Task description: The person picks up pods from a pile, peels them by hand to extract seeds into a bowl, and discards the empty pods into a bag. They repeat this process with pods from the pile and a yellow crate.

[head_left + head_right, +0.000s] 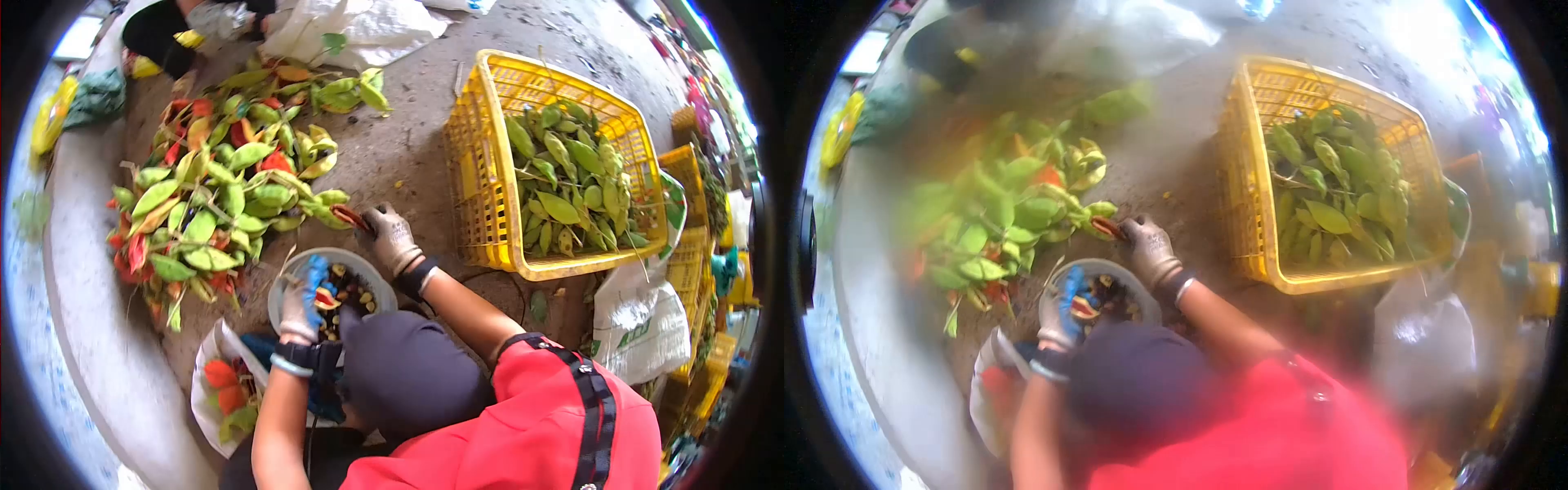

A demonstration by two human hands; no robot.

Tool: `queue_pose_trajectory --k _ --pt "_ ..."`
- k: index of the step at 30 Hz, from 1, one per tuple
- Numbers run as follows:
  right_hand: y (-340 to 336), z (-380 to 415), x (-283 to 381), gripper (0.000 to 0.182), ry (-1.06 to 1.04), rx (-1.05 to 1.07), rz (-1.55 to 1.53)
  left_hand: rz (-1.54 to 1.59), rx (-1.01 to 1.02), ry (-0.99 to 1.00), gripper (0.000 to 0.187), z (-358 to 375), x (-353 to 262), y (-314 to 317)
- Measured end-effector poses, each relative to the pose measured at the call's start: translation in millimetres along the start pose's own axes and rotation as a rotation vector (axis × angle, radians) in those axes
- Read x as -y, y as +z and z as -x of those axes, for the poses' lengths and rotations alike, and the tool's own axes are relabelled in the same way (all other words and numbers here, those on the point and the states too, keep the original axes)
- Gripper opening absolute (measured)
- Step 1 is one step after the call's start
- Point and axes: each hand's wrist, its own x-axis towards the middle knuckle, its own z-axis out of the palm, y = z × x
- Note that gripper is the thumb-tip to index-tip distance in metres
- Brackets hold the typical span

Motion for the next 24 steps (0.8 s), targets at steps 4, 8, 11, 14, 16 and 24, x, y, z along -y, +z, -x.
queue_pose_trajectory --k 4,8,11,14,16,24 --pt "-8.4 33.8 53.6 0.03 -0.329 0.206 -0.248 -0.279 -0.066 0.257 0.028 29.6 -25.6 25.0" --pt "-25.4 42.8 66.2 0.03 0.297 0.687 -1.155 0.158 -0.096 0.252 0.03 25.2 -8.4 -14.7" --pt "-10.0 46.7 44.0 0.025 0.357 0.663 -1.352 0.439 -0.22 0.216 0.021 45.6 -23.7 -52.7" --pt "-12.0 48.4 48.5 0.02 0.36 0.63 -1.237 0.46 -0.351 0.385 0.015 64.5 -43.3 -105.2" --pt "-15.8 47.3 52.3 0.019 0.325 0.599 -1.055 0.464 -0.452 0.545 0.013 84.5 -65.6 -113.1" --pt "-5.7 57.4 43.2 0.035 0.202 0.625 -0.711 -0.037 -0.905 0.426 0.02 126.6 -75.5 -245.7"
